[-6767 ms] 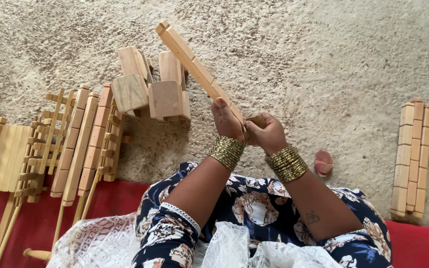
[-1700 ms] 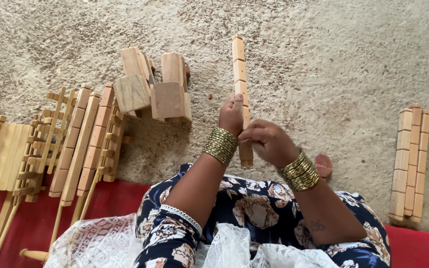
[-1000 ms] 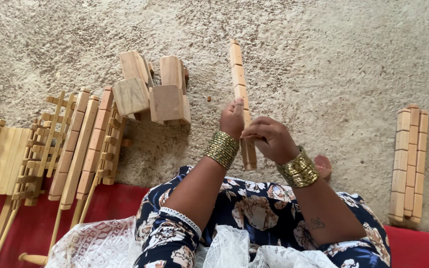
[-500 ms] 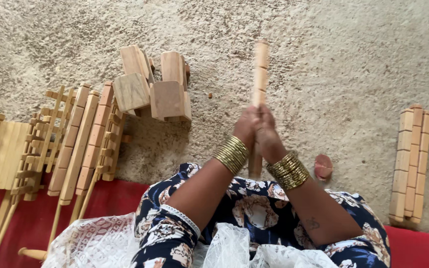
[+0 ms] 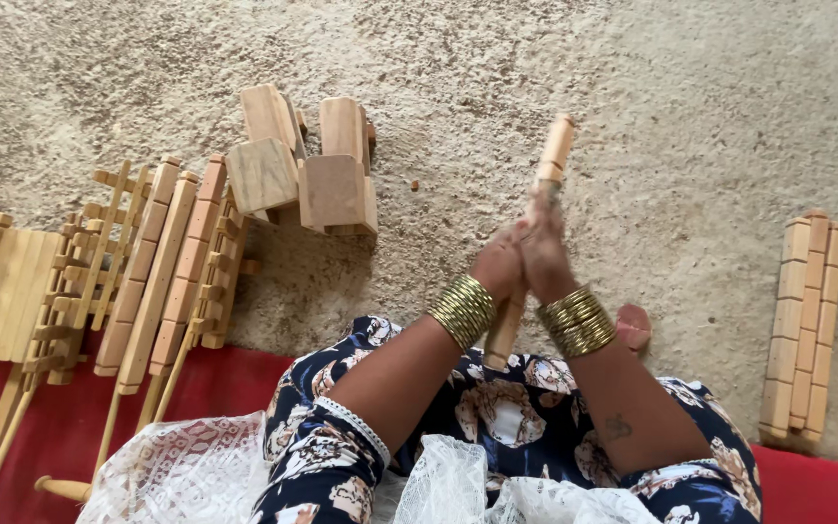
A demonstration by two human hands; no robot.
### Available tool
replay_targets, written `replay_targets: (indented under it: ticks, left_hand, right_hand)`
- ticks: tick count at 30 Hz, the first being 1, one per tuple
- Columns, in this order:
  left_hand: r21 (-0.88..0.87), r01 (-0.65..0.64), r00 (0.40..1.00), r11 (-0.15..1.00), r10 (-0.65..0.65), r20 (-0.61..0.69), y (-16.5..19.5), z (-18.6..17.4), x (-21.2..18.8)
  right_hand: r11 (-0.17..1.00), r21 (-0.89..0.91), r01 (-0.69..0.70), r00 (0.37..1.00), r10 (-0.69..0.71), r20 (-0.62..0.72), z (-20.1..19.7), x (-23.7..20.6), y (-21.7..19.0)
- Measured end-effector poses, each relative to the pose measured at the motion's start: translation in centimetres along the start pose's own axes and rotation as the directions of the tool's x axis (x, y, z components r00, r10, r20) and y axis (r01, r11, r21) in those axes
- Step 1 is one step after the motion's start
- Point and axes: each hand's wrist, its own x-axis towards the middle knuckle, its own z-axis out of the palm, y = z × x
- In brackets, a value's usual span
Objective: The person sits on the floor and repeatedly rubs a long wooden stick with a small abrasive object to smooth its surface. They then pick up a second wooden piece and begin rubbing it in the same manner. Finished wooden components are visible nearby.
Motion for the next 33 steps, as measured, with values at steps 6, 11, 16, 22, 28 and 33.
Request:
replay_targets:
  ticks: [6, 11, 16, 22, 28, 33]
  left_hand:
    - [0.038, -0.012, 1.0, 0.999, 0.012, -0.004, -0.1, 0.8, -0.3]
    - [0.154, -0.051, 0.992, 0.987, 0.033, 0.119, -1.0, 3.3, -1.6]
    - [0.155, -0.229, 0.969, 0.961, 0.21, 0.13, -2.0, 4.5, -1.7]
    - [0.091, -0.285, 0.938, 0.954, 0.259, 0.231, -1.7, 3.9, -1.3]
    - [-0.03, -0.256, 0.967, 0.966, 0.256, -0.015, 0.5, 1.6, -0.7]
    - [-0.296, -0.07, 0.997, 0.953, 0.078, 0.016, 0.8, -0.2, -0.2]
  right_hand:
    - [0.957, -0.288, -0.025, 0.992, 0.059, 0.109, -1.2, -0.8, 0.5]
    - [0.937, 0.349, -0.002, 1.0, 0.01, -0.021, -4.6, 1.9, -0.9]
    - [0.918, 0.261, -0.298, 0.87, 0.374, -0.321, -6.8, 2.2, -0.8]
    - [0.841, 0.507, -0.191, 0.824, 0.418, -0.383, -6.3, 2.5, -1.7]
    - [0.988, -0.139, -0.073, 0.916, 0.012, -0.401, -2.3, 0.3, -3.6]
    - [0.893, -0.447, 0.047, 0.99, -0.102, -0.1, -0.1, -1.2, -3.0]
